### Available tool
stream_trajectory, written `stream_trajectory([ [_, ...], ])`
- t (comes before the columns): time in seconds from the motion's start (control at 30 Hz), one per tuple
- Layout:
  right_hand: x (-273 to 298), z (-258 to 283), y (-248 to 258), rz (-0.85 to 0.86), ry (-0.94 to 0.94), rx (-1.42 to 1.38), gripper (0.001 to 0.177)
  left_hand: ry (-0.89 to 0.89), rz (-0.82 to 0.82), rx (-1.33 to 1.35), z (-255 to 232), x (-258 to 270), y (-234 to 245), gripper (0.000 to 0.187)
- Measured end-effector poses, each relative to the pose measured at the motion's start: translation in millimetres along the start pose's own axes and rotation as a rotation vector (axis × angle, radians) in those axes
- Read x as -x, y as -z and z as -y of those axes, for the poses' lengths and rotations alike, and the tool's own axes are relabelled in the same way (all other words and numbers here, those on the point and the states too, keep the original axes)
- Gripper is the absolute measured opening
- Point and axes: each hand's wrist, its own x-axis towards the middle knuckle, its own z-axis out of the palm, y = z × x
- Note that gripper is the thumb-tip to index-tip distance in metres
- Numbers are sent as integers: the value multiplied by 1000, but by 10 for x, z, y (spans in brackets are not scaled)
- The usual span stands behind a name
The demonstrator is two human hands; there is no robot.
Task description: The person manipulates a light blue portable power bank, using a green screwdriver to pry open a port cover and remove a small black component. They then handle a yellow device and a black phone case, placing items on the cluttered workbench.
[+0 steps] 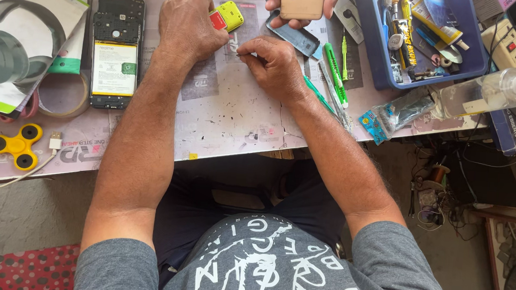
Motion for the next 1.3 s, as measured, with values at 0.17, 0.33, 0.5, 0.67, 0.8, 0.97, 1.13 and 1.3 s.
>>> stream_trajectory([
  [0.17,-14,-6,-2,-2,9,-12,12,26,13,32,-42,-5,43,61],
  [0.33,14,-47,-15,-12,62,16,12,83,78,156,-24,-1,76,58],
  [0.5,36,-133,-42,-166,-23,-64,17,-254,-176,520,134,-73,-11,42],
  [0.67,30,-133,0,-306,-11,-46,18,276,186,1051,206,-68,-123,20],
  [0.8,30,4,-30,-75,378,181,36,231,138,1106,149,-17,6,20],
  [0.97,9,-21,-17,-161,44,19,38,219,142,1152,95,-51,165,35],
  [1.13,82,-156,-44,-163,92,-54,32,240,123,1083,116,12,110,44],
  [1.3,68,-183,-41,-193,110,-29,21,257,97,1018,152,13,43,47],
])
